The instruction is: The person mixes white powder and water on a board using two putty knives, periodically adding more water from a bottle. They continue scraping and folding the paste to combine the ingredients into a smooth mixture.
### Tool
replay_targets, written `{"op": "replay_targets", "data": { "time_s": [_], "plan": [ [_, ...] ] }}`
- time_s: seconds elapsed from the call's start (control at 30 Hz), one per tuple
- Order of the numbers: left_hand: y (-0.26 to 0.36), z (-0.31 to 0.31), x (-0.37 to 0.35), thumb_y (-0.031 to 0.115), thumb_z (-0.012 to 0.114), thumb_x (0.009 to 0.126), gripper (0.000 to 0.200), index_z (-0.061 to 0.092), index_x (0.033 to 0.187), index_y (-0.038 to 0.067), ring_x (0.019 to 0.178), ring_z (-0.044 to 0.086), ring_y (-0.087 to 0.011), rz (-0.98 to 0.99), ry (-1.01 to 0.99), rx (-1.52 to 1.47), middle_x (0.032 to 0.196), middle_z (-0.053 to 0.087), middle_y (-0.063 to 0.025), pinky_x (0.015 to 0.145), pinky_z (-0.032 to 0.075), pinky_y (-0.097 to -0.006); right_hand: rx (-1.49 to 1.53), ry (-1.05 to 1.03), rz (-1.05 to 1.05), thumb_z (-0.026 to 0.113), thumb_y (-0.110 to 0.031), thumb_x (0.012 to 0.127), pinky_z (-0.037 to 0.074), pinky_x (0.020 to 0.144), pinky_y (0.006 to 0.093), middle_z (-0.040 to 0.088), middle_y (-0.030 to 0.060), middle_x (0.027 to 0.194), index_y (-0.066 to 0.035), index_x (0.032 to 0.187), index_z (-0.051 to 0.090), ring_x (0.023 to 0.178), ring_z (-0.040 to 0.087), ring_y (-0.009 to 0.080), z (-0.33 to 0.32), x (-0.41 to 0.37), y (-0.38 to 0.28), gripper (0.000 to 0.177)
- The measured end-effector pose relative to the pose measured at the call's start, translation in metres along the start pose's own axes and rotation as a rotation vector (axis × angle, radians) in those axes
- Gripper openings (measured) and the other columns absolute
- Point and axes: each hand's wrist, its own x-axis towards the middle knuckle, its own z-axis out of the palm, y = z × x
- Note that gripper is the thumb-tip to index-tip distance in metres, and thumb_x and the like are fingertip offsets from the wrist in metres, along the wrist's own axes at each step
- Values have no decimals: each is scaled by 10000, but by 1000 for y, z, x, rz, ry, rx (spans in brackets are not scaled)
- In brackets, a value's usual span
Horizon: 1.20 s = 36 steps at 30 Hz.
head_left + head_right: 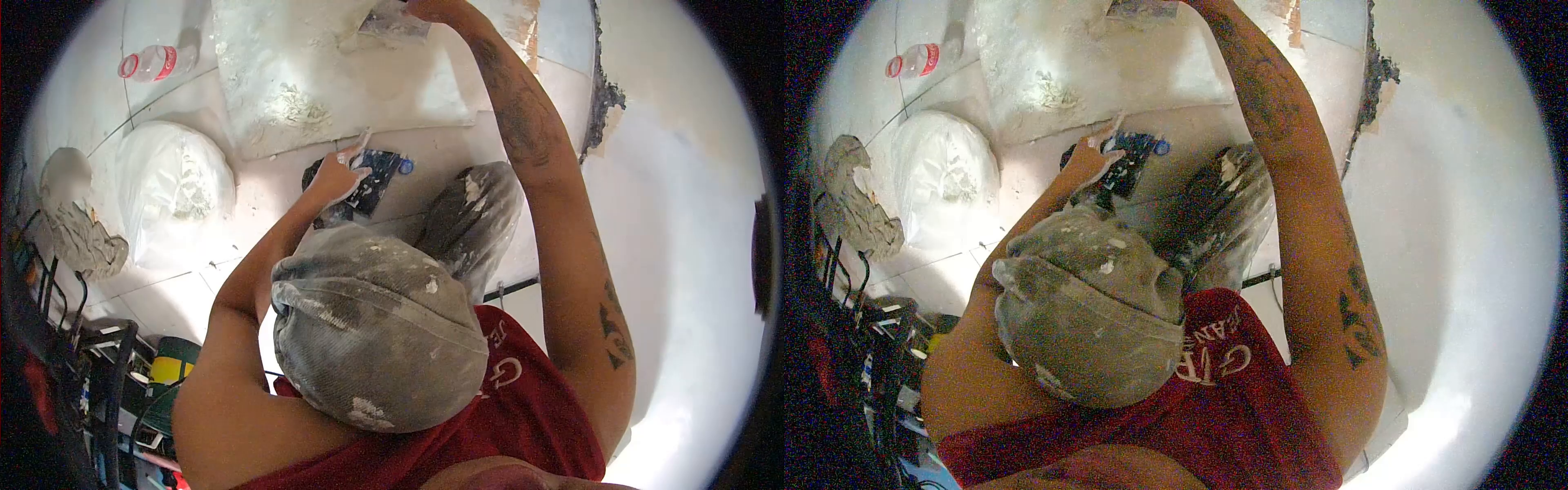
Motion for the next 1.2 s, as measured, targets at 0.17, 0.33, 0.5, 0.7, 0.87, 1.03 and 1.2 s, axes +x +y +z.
{"op": "replay_targets", "data": {
  "time_s": [0.17,0.33,0.5,0.7,0.87,1.03,1.2],
  "plan": [
    [39,-16,-9,189,664,751,647,373,1323,107,1149,483,-300,-49,-4,-4,1246,481,-192,973,365,-321,-117,-82,-17,579,-42,619,467,732,410,606,198,837,-44,815,623,855,574,343,-34,-27,-24,200],
    [11,-2,-2,199,673,744,616,418,1294,87,1117,509,-307,25,50,88,1202,513,-204,954,380,-309,-332,48,76,539,-37,706,501,735,408,557,94,1001,-159,995,601,899,577,301,4,-79,-39,319],
    [37,-14,-8,220,662,757,582,440,1276,77,1093,519,-329,-119,-23,51,1177,524,-224,936,394,-332,-453,237,-10,542,-60,741,446,839,419,555,79,1084,-124,1052,575,1005,542,271,75,-112,-39,319],
    [3,3,-2,209,656,764,622,390,1318,119,1053,535,-358,-47,26,47,1160,526,-245,911,409,-354,-508,159,20,561,-84,740,419,870,426,550,76,1116,-106,1047,567,1055,522,248,71,-115,-50,308],
    [14,0,-7,198,638,779,671,309,1362,149,1116,493,-353,11,32,58,1219,488,-217,952,390,-355,-465,170,68,552,-53,701,436,842,392,556,73,1106,-110,1064,566,1009,546,245,41,-99,-45,368],
    [29,-5,-8,135,635,768,659,328,1351,128,1161,465,-310,4,40,-17,1227,464,-241,957,370,-316,-489,77,88,528,-80,731,432,854,397,554,82,1123,-104,1072,563,999,558,253,82,-105,-44,344],
    [38,-10,-8,142,632,769,619,365,1322,62,1143,483,-318,-18,26,-13,1200,479,-266,949,379,-327,-374,-23,64,517,-43,730,435,858,404,566,90,1132,-104,1087,566,1020,556,250,56,-102,-39,365]
  ]
}}
